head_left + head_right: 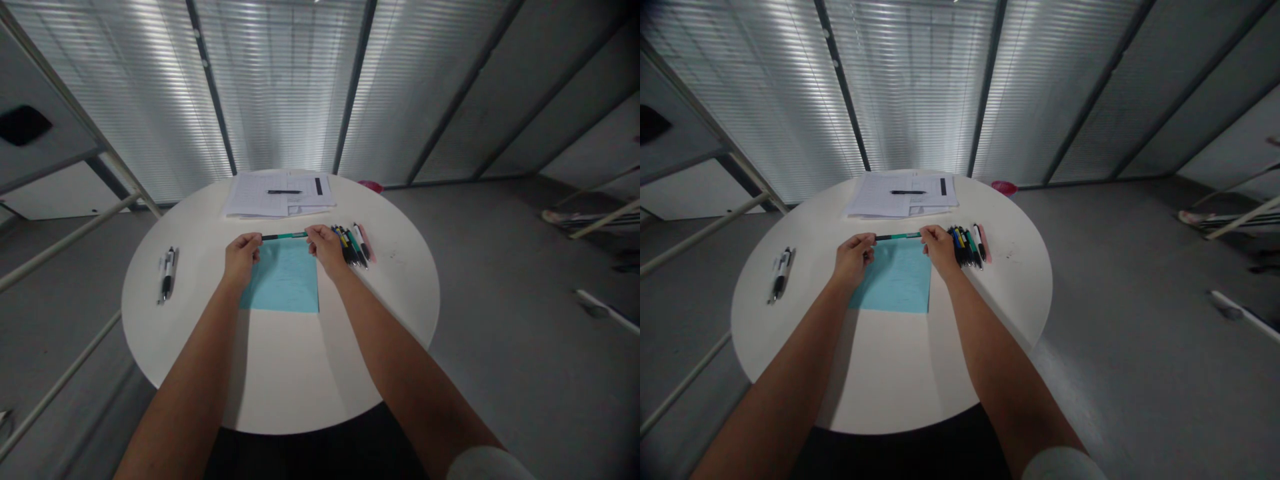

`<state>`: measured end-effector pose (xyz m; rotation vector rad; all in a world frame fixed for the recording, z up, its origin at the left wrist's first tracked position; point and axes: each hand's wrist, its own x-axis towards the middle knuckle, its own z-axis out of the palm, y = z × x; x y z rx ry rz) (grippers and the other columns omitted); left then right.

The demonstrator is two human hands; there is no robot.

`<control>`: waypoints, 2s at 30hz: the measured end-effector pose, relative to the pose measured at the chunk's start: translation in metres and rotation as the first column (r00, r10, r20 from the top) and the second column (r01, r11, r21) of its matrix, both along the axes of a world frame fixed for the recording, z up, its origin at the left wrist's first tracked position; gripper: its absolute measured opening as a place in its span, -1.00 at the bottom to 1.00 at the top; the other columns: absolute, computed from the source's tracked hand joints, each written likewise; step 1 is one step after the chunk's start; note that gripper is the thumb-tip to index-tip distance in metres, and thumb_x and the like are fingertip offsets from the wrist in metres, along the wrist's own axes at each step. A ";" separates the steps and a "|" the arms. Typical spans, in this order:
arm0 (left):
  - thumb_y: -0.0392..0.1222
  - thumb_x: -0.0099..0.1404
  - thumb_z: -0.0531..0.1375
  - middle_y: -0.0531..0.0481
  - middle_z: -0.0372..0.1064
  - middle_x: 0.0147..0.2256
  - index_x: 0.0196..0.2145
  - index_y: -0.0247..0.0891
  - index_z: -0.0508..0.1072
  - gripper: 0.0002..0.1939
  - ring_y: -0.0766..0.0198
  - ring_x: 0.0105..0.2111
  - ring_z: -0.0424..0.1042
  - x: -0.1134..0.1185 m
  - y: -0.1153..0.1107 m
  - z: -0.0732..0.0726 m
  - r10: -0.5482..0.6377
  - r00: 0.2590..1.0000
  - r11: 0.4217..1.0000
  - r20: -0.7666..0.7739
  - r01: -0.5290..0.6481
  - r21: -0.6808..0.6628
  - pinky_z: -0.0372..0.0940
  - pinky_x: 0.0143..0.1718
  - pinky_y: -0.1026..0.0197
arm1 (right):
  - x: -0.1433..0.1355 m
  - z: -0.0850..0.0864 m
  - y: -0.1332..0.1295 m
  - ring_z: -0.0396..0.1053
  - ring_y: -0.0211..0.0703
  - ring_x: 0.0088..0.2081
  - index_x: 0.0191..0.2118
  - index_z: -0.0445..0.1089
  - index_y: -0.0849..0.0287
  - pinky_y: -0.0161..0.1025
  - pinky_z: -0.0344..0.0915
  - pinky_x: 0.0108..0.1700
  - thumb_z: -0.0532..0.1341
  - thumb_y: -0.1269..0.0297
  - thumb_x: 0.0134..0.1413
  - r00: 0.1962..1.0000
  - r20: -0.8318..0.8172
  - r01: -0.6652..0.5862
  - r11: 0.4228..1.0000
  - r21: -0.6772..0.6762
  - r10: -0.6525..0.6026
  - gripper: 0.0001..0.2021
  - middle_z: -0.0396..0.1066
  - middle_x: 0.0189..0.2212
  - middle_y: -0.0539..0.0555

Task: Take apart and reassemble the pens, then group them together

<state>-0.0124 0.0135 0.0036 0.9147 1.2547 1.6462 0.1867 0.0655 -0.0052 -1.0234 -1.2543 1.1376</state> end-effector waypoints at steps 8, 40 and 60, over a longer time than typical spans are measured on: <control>-0.14 -0.03 0.36 0.01 0.33 -0.47 -0.37 -0.33 0.53 -0.74 0.47 -0.61 0.19 0.001 -0.001 0.001 0.002 1.000 1.000 0.030 -0.002 0.009 0.04 -0.64 0.34 | 0.000 0.001 -0.001 0.21 -0.42 -0.68 -0.36 0.38 0.17 -0.41 0.05 -0.66 0.26 0.12 -0.05 1.000 0.021 -0.007 1.000 0.029 0.007 -0.79 0.34 -0.56 -0.10; -0.05 0.00 0.36 -0.02 0.36 -0.45 -0.39 -0.33 0.53 -0.71 0.48 -0.62 0.18 0.001 0.001 -0.002 0.006 1.000 1.000 -0.009 -0.006 0.010 0.04 -0.66 0.35 | 0.002 0.003 -0.004 0.22 -0.42 -0.66 -0.32 0.39 0.15 -0.40 0.06 -0.64 0.25 0.12 -0.07 0.998 0.019 -0.060 0.998 0.008 0.060 -0.78 0.36 -0.53 -0.09; -0.01 0.04 0.33 0.02 0.30 -0.57 -0.48 -0.32 0.45 -0.71 0.44 -0.65 0.15 0.001 0.002 -0.004 0.022 0.996 1.000 -0.092 -0.024 -0.014 0.04 -0.66 0.33 | 0.001 0.001 -0.002 0.23 -0.42 -0.64 -0.31 0.38 0.16 -0.40 0.11 -0.61 0.27 -0.01 -0.04 0.997 0.074 -0.026 0.997 0.077 0.020 -0.68 0.37 -0.51 -0.07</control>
